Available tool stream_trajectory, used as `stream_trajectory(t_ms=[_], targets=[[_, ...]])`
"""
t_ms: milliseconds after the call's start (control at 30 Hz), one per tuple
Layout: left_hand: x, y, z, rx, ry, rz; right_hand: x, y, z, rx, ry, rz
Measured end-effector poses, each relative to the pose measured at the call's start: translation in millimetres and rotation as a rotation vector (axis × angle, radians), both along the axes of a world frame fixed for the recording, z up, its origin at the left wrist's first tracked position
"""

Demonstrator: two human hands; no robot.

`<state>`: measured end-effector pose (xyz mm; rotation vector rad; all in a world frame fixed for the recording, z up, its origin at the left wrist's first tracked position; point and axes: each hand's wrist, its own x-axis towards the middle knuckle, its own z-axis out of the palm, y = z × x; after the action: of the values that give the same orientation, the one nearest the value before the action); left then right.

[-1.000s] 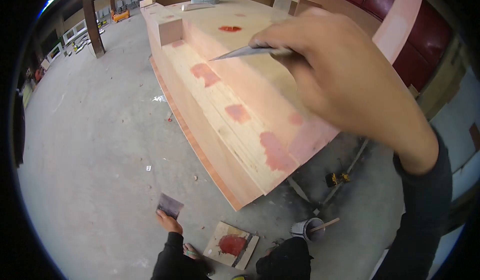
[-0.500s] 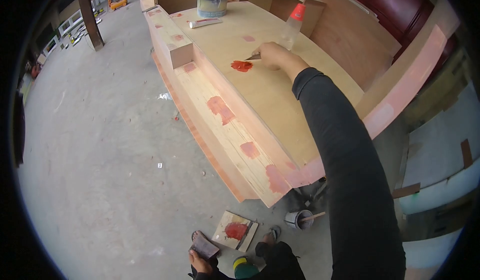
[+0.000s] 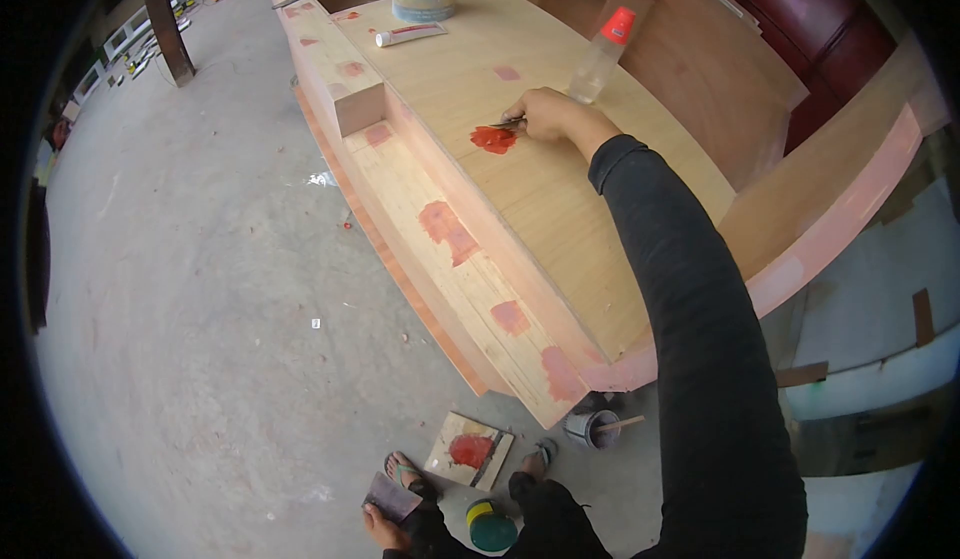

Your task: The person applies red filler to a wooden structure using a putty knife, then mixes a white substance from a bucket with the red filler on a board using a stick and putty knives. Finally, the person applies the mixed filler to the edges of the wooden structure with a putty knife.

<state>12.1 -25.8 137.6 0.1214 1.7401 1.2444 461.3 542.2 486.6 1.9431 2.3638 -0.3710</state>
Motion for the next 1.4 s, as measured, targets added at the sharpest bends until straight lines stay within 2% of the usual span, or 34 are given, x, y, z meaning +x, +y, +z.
stream_trajectory(t_ms=[67, 133, 600, 767, 833, 900, 933, 1000, 1033, 1100, 1200, 1267, 1333, 1367, 1400], targets=[[6, 7, 6, 0.0, -0.019, 0.007, 4, 2, -4, 0.011, 0.02, -0.001], [13, 20, 24, 0.085, -0.147, -0.005, 3, 0, -3, 0.015, 0.04, -0.003], [21, 63, 69, 0.163, -0.225, 0.01, -10, -11, 20, -0.165, -0.168, 0.046], [43, 104, 107, 0.221, -0.273, -0.035, -6, -22, 29, -0.237, -0.177, 0.066], [53, 131, 131, 0.319, -0.422, -0.073, 0, -20, 38, -0.255, -0.186, 0.116], [62, 160, 144, 0.377, -0.489, -0.142, 9, -26, 41, -0.287, 0.029, -0.06], [67, 176, 165, 0.379, -0.544, -0.2, 9, -40, 47, -0.29, 0.037, -0.064], [82, 214, 195, 0.412, -0.604, -0.326, 2, -77, 73, -0.34, 0.436, -0.265], [89, 231, 202, 0.44, -0.605, -0.39, 4, -91, 70, -0.337, 0.438, -0.262], [105, 261, 230, 0.494, -0.653, -0.45, 2, -121, 56, -0.304, 0.913, -0.254], [111, 283, 253, 0.608, -0.762, -0.499, -22, -182, 34, -0.187, 1.162, -0.189], [109, 280, 263, 0.612, -0.819, -0.487, -54, -232, 20, -0.092, 1.313, -0.23], [106, 269, 257, 0.6, -0.884, -0.467, -81, -279, 4, -0.073, 1.463, -0.138], [101, 259, 248, 0.595, -0.891, -0.435, -96, -300, -5, -0.116, 1.487, -0.235], [95, 248, 238, 0.59, -0.896, -0.397, -107, -316, -25, -0.086, 1.595, -0.127]])
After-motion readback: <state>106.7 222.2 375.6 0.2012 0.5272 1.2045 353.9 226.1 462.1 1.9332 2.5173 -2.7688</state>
